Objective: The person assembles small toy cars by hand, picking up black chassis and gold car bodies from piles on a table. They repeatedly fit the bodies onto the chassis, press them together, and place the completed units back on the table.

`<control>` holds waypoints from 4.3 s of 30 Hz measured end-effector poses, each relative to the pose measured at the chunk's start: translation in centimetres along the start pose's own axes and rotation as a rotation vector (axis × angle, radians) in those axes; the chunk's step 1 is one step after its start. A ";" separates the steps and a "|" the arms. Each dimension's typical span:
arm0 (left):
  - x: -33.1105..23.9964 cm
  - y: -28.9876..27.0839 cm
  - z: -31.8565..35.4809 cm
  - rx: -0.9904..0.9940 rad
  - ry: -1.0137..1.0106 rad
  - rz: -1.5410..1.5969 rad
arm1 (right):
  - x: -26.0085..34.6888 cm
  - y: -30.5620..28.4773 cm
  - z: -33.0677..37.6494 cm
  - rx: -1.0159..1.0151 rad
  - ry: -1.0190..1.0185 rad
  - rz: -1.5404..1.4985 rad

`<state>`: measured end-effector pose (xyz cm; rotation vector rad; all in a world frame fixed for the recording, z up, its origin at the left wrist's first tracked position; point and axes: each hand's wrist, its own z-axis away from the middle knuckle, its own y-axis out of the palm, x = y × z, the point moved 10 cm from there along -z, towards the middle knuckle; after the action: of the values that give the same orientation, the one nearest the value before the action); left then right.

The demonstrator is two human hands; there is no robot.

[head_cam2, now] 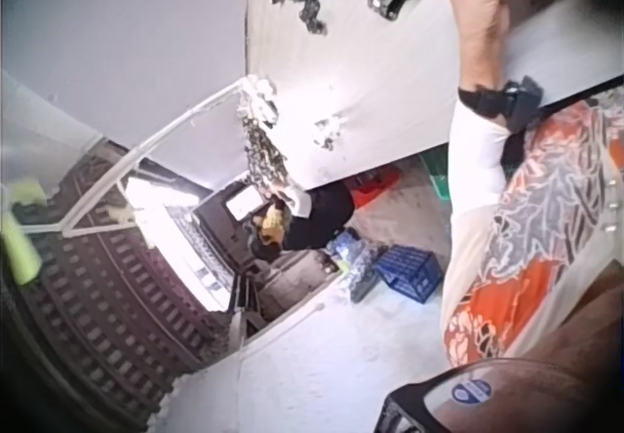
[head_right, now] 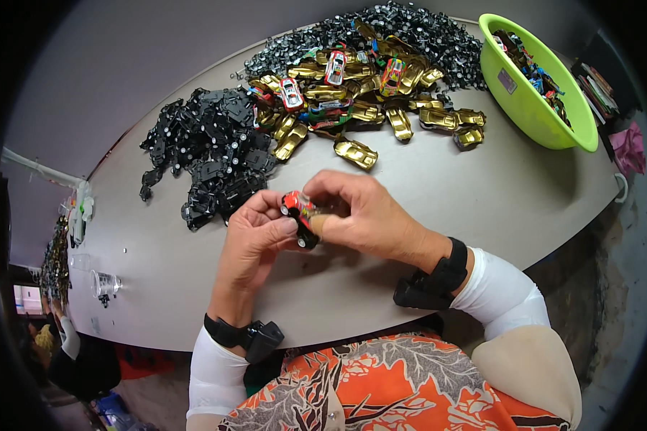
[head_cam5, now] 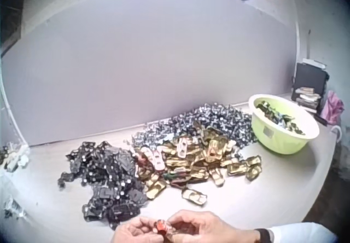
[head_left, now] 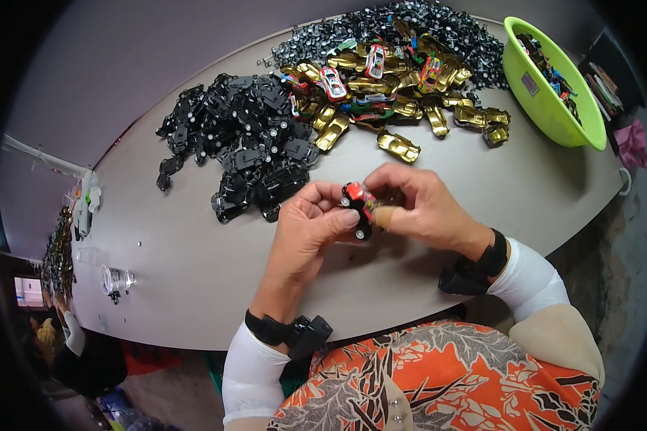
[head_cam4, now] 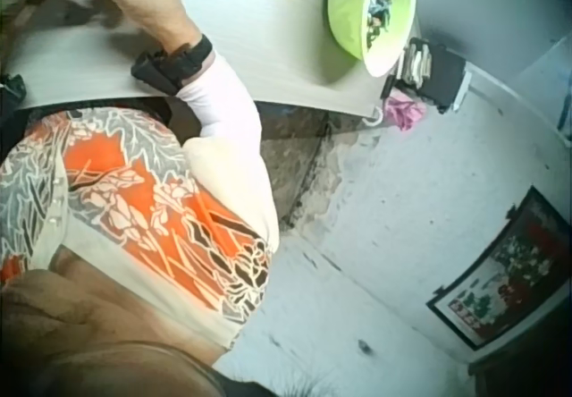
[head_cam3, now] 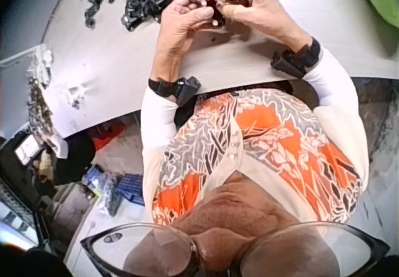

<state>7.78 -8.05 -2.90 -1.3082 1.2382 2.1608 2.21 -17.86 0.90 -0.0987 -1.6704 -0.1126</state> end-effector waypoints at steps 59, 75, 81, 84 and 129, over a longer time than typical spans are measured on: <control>-3.1 1.8 1.6 -0.012 0.344 -0.247 | 3.1 1.1 1.0 -0.058 -0.286 0.220; -1.6 2.9 1.6 -0.015 0.231 -0.315 | 3.2 0.5 0.9 -0.012 -0.247 0.106; -1.9 2.4 1.3 0.099 0.157 -0.296 | 4.4 0.2 0.9 0.008 -0.378 0.327; -1.2 2.0 1.1 0.105 0.116 -0.234 | 1.6 -0.5 0.8 0.031 -0.098 0.088; 0.6 -0.3 0.2 -0.082 -0.015 0.004 | -2.0 1.3 1.5 0.223 0.273 0.032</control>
<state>7.60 -7.78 -3.53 -1.3197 1.1584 2.2414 1.15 -16.38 -1.22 0.0562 -1.3982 0.0821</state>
